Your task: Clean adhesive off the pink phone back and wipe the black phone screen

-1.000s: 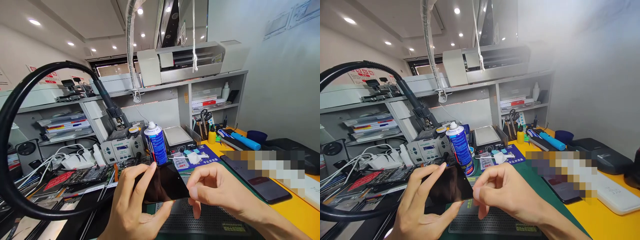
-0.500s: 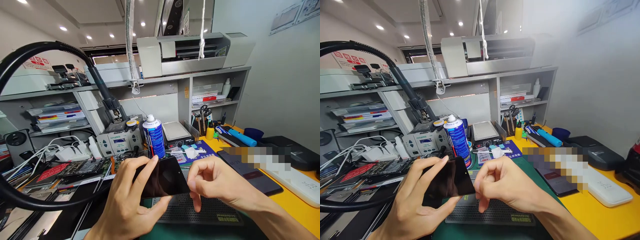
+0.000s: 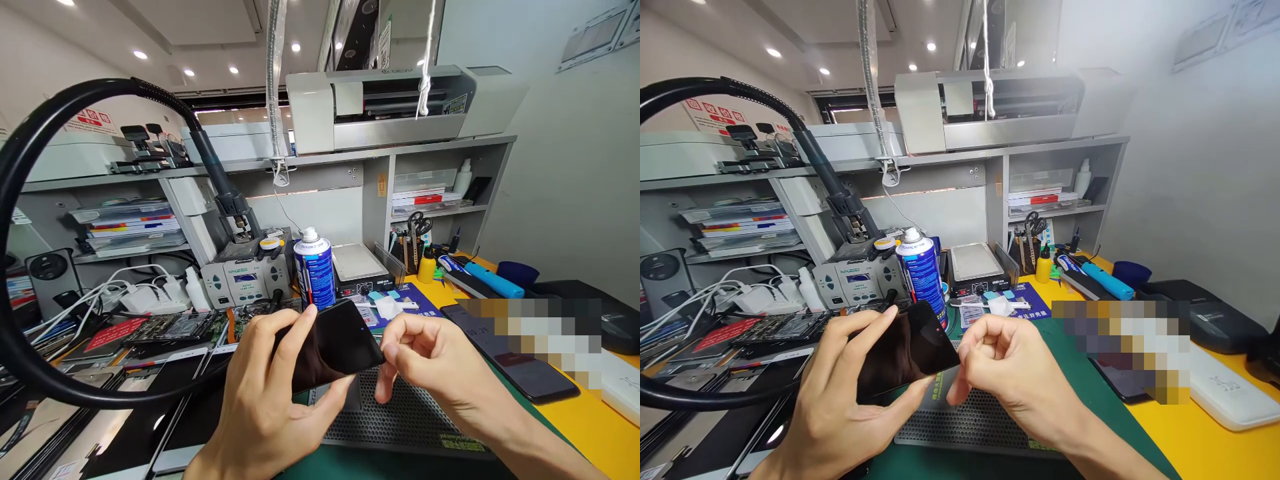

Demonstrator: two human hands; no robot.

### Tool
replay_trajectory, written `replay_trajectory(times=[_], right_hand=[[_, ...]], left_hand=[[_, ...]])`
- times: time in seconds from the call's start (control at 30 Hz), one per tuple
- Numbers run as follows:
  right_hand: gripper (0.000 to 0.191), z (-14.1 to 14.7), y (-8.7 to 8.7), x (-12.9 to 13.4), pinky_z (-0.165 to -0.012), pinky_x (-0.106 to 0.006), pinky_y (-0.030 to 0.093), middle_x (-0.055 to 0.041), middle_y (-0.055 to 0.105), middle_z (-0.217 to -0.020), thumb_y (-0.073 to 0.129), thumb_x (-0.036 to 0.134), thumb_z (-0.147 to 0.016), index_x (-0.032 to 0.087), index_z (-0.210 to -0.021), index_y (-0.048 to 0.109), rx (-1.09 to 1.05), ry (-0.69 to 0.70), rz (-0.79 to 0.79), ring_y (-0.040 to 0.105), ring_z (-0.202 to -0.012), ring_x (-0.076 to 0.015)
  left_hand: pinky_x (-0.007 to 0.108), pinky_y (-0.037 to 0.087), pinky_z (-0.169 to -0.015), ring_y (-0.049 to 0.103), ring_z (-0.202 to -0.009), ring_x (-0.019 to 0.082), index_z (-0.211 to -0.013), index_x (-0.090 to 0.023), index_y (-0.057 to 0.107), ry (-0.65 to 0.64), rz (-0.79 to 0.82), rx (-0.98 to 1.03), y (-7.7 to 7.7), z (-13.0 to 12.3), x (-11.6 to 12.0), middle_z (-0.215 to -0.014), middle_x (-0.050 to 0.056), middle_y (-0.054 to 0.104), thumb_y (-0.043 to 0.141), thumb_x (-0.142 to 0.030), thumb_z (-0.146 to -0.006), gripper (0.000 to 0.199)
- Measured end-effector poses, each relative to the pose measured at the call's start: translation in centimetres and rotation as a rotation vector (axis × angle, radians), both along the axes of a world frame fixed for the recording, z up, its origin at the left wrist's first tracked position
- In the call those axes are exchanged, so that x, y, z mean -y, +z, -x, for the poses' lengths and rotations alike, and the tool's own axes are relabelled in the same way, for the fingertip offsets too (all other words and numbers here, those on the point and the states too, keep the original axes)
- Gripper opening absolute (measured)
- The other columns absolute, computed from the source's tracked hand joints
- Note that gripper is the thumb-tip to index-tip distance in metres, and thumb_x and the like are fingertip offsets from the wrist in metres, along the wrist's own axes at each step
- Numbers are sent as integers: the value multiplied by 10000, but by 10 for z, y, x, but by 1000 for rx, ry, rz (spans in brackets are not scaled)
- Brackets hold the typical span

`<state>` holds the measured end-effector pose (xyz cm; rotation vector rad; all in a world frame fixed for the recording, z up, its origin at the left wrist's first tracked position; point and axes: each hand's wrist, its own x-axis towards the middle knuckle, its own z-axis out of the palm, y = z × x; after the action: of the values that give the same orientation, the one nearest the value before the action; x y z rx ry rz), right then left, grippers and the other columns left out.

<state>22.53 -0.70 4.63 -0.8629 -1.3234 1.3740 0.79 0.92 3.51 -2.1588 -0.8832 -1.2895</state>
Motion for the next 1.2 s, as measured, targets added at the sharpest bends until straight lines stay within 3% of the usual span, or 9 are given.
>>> replay_trajectory(times=[0.27,0.53,0.77,1.2], right_hand=[[139,7,-2,2,-612,-261,549,-9,728,-553,779,198,-717,189,-697,641,-136,-75,3,698,-547,-175],[269,10,-6,5,-641,-290,555,-55,746,-584,768,416,-794,202,-729,620,-157,-105,-29,684,-576,-187],[288,13,-8,6,-654,-286,549,-44,743,-593,782,436,-783,205,-731,618,-225,-112,-22,684,-591,-186],[401,18,-1,8,-600,-228,491,-42,725,-533,865,505,-644,192,-681,617,-338,-130,50,627,-529,-149]], left_hand=[[378,525,-872,600,-1006,244,-1280,-38,551,23,-38,58,-7,-5,2,-1091,151,585,836,-264,-686,696],[396,535,-850,609,-975,254,-1271,-55,540,33,-83,113,-12,-10,2,-1069,145,583,831,-247,-685,681],[378,526,-858,610,-982,248,-1229,-32,556,54,-108,154,-14,-16,2,-1065,149,599,830,-234,-694,633],[385,542,-817,613,-963,250,-1244,-45,539,72,-159,193,-19,-21,2,-1049,145,595,860,-198,-649,694]])
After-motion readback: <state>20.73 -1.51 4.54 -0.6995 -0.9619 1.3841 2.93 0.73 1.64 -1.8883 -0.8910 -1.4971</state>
